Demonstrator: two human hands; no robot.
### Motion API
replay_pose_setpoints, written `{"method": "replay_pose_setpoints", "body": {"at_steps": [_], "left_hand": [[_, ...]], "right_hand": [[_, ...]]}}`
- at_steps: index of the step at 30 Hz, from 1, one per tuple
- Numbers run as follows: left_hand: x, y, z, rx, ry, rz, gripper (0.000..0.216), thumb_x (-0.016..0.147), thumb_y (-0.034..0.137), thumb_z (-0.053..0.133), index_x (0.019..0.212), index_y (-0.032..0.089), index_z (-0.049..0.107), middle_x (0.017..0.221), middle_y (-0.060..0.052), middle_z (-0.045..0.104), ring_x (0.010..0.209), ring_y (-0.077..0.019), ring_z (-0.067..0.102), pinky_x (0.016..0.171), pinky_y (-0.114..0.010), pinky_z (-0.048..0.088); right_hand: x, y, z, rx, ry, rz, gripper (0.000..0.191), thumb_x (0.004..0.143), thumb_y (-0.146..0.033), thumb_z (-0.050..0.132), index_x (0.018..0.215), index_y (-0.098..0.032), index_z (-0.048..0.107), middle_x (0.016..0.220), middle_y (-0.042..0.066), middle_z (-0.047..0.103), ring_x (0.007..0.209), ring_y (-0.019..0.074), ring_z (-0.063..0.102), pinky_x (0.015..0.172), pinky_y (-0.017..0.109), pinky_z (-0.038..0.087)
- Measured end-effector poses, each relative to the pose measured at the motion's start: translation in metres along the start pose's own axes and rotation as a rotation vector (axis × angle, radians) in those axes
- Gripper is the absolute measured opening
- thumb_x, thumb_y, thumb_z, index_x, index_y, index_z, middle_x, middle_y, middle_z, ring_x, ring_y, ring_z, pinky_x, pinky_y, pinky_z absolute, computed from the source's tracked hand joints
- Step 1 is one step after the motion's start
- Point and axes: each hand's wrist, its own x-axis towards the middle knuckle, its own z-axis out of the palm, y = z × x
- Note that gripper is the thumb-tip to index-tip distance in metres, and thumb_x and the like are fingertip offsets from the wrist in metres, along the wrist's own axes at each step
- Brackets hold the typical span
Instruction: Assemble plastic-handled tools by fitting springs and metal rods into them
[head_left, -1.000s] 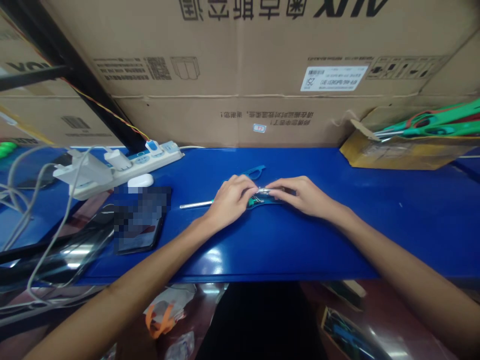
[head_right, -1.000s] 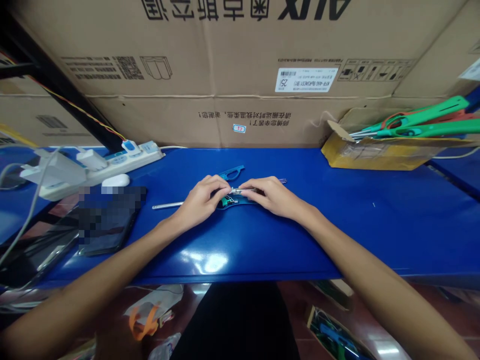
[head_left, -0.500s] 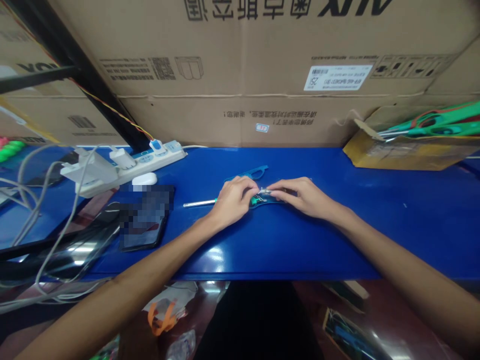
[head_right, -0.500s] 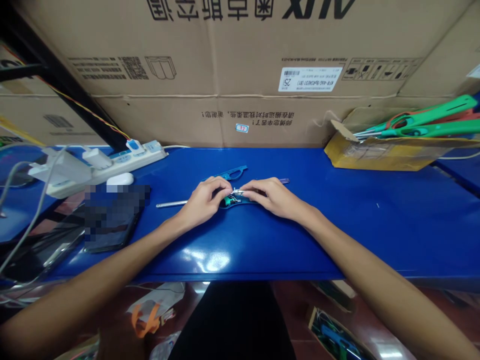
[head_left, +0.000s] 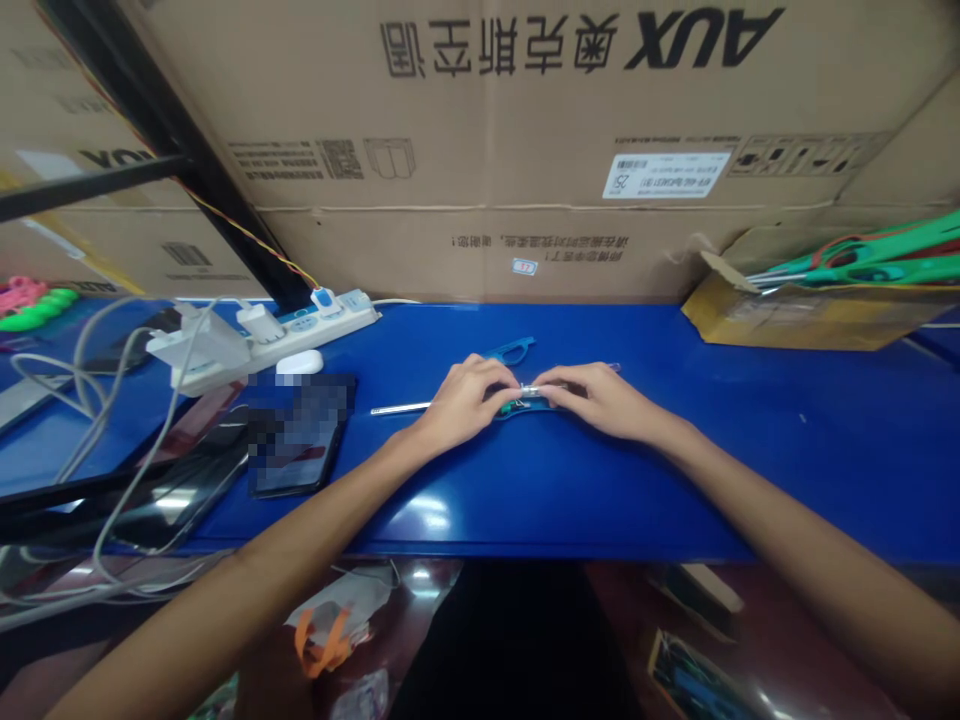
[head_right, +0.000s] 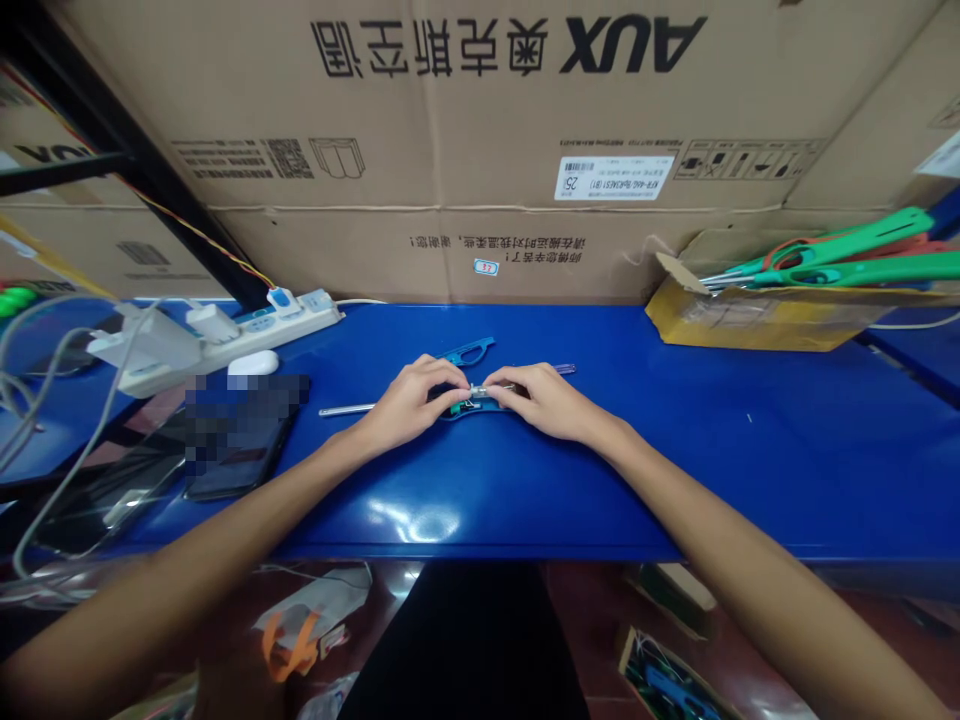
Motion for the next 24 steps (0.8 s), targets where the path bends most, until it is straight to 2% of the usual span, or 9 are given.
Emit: {"method": "replay_pose_setpoints", "body": {"at_steps": [6, 10, 15, 19, 24], "left_hand": [[0.003, -0.005, 0.003, -0.021, -0.012, -0.028, 0.013, 0.097, 0.031, 0.067, 0.091, 0.022, 0.075, 0.106, -0.002, 0.076, 0.099, -0.0224, 0.061, 0.096, -0.040, 0.044], [0.004, -0.004, 0.003, -0.009, -0.019, -0.058, 0.012, 0.096, 0.033, 0.068, 0.091, 0.024, 0.076, 0.106, -0.001, 0.077, 0.099, -0.0231, 0.063, 0.096, -0.041, 0.045], [-0.001, -0.004, -0.017, 0.176, -0.003, 0.080, 0.021, 0.102, 0.035, 0.059, 0.114, 0.022, 0.071, 0.119, -0.006, 0.073, 0.113, -0.0251, 0.060, 0.101, -0.042, 0.044], [-0.008, -0.007, -0.038, 0.217, -0.082, 0.164, 0.026, 0.102, 0.038, 0.059, 0.122, 0.022, 0.067, 0.125, -0.007, 0.070, 0.116, -0.0235, 0.061, 0.105, -0.042, 0.042], [-0.019, -0.008, -0.040, 0.283, -0.182, 0.193, 0.030, 0.103, 0.043, 0.057, 0.125, 0.025, 0.068, 0.123, -0.006, 0.070, 0.111, -0.0242, 0.062, 0.097, -0.039, 0.045]], "right_hand": [[0.000, 0.004, 0.001, 0.014, -0.003, 0.001, 0.037, 0.103, -0.047, 0.048, 0.114, -0.019, 0.068, 0.083, 0.003, 0.073, 0.073, 0.0173, 0.065, 0.071, 0.030, 0.046], [0.001, 0.001, 0.001, -0.020, 0.000, 0.014, 0.034, 0.103, -0.045, 0.047, 0.109, -0.019, 0.067, 0.082, 0.003, 0.072, 0.072, 0.0167, 0.064, 0.070, 0.029, 0.045], [0.001, -0.005, -0.002, -0.087, 0.007, 0.030, 0.031, 0.105, -0.041, 0.045, 0.106, -0.020, 0.068, 0.085, 0.003, 0.073, 0.077, 0.0174, 0.066, 0.075, 0.030, 0.045], [0.000, -0.006, -0.005, -0.091, -0.011, 0.046, 0.032, 0.106, -0.040, 0.045, 0.108, -0.019, 0.069, 0.090, 0.004, 0.075, 0.080, 0.0184, 0.067, 0.075, 0.031, 0.046], [0.000, -0.003, -0.006, -0.089, 0.002, 0.028, 0.032, 0.106, -0.040, 0.046, 0.111, -0.022, 0.071, 0.108, 0.006, 0.076, 0.094, 0.0208, 0.070, 0.085, 0.035, 0.049]]}}
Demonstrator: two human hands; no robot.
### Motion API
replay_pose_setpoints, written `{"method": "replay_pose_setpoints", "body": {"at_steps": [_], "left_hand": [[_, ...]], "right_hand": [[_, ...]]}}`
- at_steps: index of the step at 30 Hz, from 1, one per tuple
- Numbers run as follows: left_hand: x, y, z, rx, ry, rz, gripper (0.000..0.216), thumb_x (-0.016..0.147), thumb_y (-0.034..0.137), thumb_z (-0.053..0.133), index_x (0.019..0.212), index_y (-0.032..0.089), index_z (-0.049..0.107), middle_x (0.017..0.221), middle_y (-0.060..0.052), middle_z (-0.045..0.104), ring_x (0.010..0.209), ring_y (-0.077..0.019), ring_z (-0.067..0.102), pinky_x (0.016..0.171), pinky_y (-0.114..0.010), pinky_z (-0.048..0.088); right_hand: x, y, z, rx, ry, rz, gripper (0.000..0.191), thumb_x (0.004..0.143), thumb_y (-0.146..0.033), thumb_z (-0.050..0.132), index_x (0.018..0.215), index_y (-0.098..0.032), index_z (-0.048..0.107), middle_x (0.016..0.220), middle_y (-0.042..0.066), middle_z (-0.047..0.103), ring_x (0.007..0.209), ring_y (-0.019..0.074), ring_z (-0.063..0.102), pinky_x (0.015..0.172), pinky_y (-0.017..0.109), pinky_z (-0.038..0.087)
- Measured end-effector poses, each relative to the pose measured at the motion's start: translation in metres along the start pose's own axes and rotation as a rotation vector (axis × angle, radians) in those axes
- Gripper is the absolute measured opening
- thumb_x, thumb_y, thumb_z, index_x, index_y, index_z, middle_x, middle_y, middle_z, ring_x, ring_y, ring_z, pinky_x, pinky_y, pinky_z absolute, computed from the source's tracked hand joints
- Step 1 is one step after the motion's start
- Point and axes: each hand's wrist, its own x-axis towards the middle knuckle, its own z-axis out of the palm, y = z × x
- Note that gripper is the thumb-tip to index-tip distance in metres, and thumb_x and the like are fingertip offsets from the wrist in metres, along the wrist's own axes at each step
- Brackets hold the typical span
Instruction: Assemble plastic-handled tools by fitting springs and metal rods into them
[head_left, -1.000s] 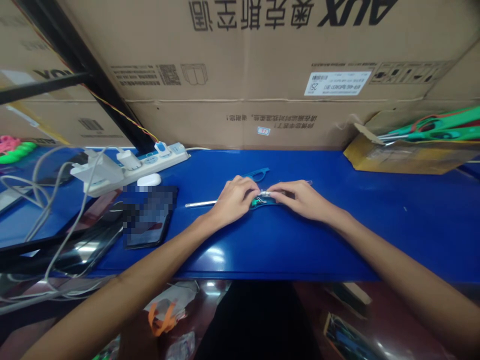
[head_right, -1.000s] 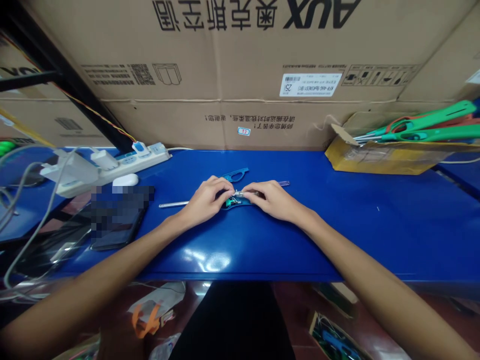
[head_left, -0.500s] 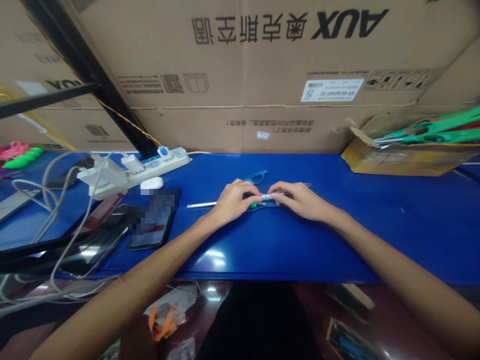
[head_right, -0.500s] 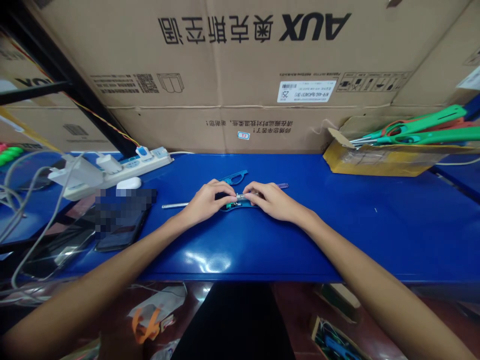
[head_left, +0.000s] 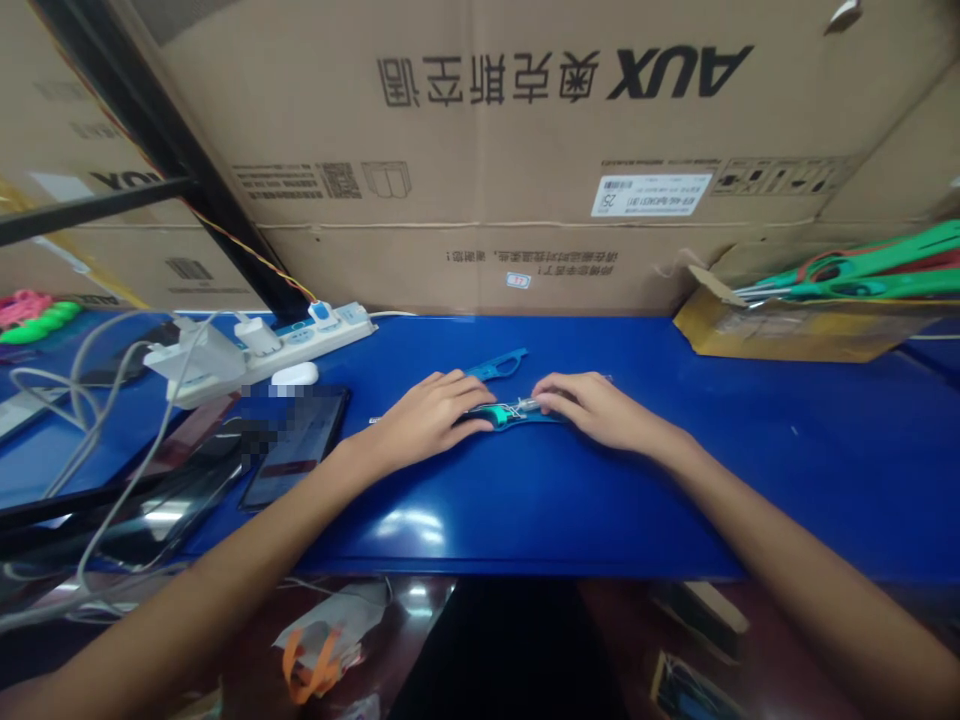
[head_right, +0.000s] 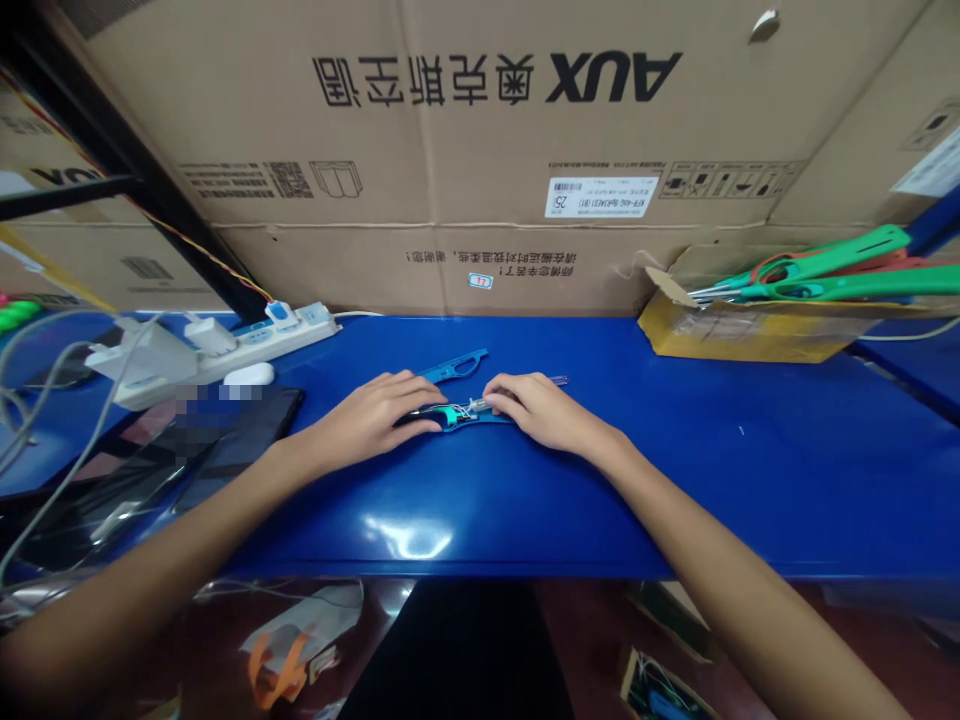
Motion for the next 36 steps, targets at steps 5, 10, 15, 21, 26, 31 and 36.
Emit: {"method": "replay_pose_setpoints", "body": {"at_steps": [5, 10, 15, 21, 26, 31, 36], "left_hand": [[-0.005, 0.000, 0.010, -0.047, 0.026, -0.018, 0.030, 0.103, 0.043, 0.057, 0.125, 0.027, 0.068, 0.123, -0.006, 0.069, 0.111, -0.0234, 0.063, 0.095, -0.037, 0.045], [-0.003, -0.003, 0.011, -0.123, 0.042, -0.059, 0.026, 0.098, 0.044, 0.065, 0.118, 0.026, 0.070, 0.120, -0.004, 0.072, 0.109, -0.0232, 0.064, 0.091, -0.036, 0.044], [-0.003, -0.003, 0.012, -0.119, 0.048, -0.080, 0.023, 0.097, 0.043, 0.068, 0.112, 0.025, 0.069, 0.118, -0.003, 0.073, 0.108, -0.0222, 0.065, 0.091, -0.036, 0.042], [-0.001, -0.005, 0.015, -0.142, 0.062, -0.113, 0.024, 0.091, 0.043, 0.075, 0.106, 0.025, 0.072, 0.115, -0.002, 0.074, 0.103, -0.0223, 0.064, 0.093, -0.037, 0.042], [-0.002, -0.003, 0.016, -0.100, 0.092, -0.140, 0.023, 0.091, 0.047, 0.073, 0.101, 0.026, 0.073, 0.112, 0.001, 0.075, 0.104, -0.0213, 0.066, 0.097, -0.038, 0.039], [-0.004, -0.004, 0.014, -0.051, 0.100, -0.142, 0.031, 0.089, 0.054, 0.072, 0.094, 0.023, 0.072, 0.109, 0.000, 0.076, 0.101, -0.0213, 0.065, 0.091, -0.036, 0.038], [-0.004, -0.007, 0.012, -0.073, 0.098, -0.098, 0.030, 0.091, 0.052, 0.071, 0.094, 0.022, 0.071, 0.110, 0.000, 0.075, 0.104, -0.0202, 0.064, 0.092, -0.034, 0.038]], "right_hand": [[0.000, 0.003, 0.001, -0.027, 0.020, -0.067, 0.031, 0.106, -0.038, 0.046, 0.109, -0.024, 0.073, 0.114, 0.006, 0.073, 0.106, 0.0222, 0.067, 0.095, 0.038, 0.049], [-0.001, 0.009, 0.001, -0.111, 0.005, -0.085, 0.032, 0.106, -0.038, 0.046, 0.111, -0.024, 0.075, 0.115, 0.008, 0.068, 0.106, 0.0226, 0.065, 0.092, 0.038, 0.049], [-0.003, 0.011, 0.001, -0.184, -0.003, -0.105, 0.036, 0.106, -0.044, 0.044, 0.118, -0.026, 0.074, 0.119, 0.009, 0.065, 0.106, 0.0240, 0.063, 0.088, 0.040, 0.050], [-0.002, 0.006, 0.003, -0.290, -0.026, -0.263, 0.034, 0.106, -0.038, 0.046, 0.123, -0.025, 0.073, 0.120, 0.010, 0.067, 0.108, 0.0253, 0.060, 0.092, 0.043, 0.046], [-0.003, 0.002, 0.007, -0.396, -0.010, -0.299, 0.036, 0.108, -0.034, 0.043, 0.121, -0.022, 0.075, 0.120, 0.010, 0.070, 0.103, 0.0249, 0.062, 0.085, 0.041, 0.046], [-0.006, 0.001, 0.011, -0.480, 0.004, -0.351, 0.036, 0.106, -0.035, 0.048, 0.129, -0.019, 0.071, 0.127, 0.012, 0.071, 0.111, 0.0272, 0.065, 0.091, 0.044, 0.051], [-0.006, 0.003, 0.014, -0.525, 0.040, -0.407, 0.036, 0.106, -0.030, 0.048, 0.129, -0.016, 0.070, 0.126, 0.012, 0.073, 0.114, 0.0291, 0.067, 0.097, 0.049, 0.054]]}}
